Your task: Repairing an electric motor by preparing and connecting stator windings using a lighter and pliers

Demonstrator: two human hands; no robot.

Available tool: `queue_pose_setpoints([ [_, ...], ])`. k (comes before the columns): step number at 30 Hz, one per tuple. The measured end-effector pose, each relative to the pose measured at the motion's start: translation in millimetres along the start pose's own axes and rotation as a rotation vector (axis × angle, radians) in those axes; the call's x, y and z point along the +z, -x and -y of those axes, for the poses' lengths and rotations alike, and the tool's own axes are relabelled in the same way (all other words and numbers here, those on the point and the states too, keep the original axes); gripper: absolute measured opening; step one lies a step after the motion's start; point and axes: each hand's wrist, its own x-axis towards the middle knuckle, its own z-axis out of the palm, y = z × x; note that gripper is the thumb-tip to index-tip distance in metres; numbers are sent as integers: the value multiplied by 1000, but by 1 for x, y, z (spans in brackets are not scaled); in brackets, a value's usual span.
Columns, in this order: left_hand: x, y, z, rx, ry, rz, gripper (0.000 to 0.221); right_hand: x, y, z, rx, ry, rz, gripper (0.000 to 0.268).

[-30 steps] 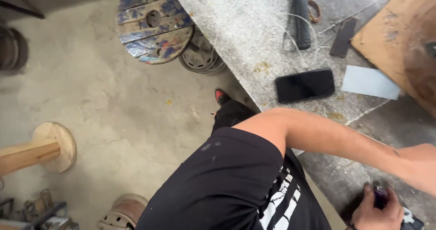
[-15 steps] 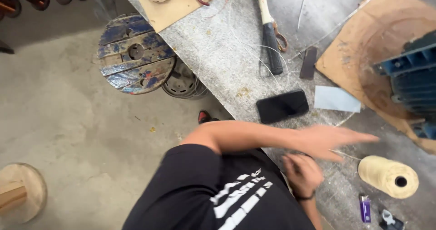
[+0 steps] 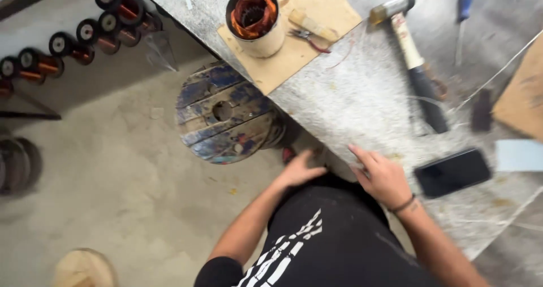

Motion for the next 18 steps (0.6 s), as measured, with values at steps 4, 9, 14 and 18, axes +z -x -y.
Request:
queue_pose_setpoints([
  [4, -26, -7, 19, 408, -34, 196, 33, 11, -81, 55, -97, 149, 141, 63],
  [9, -109, -3, 24, 580, 144, 285, 12, 33, -110, 50, -34, 241, 82, 17],
  [14, -166, -8, 22, 420, 361, 449, 14, 25, -73, -7, 289, 78, -113, 2],
  [18, -191, -6, -22, 473, -125, 249, 14, -9, -36, -46, 500, 206, -230, 13],
])
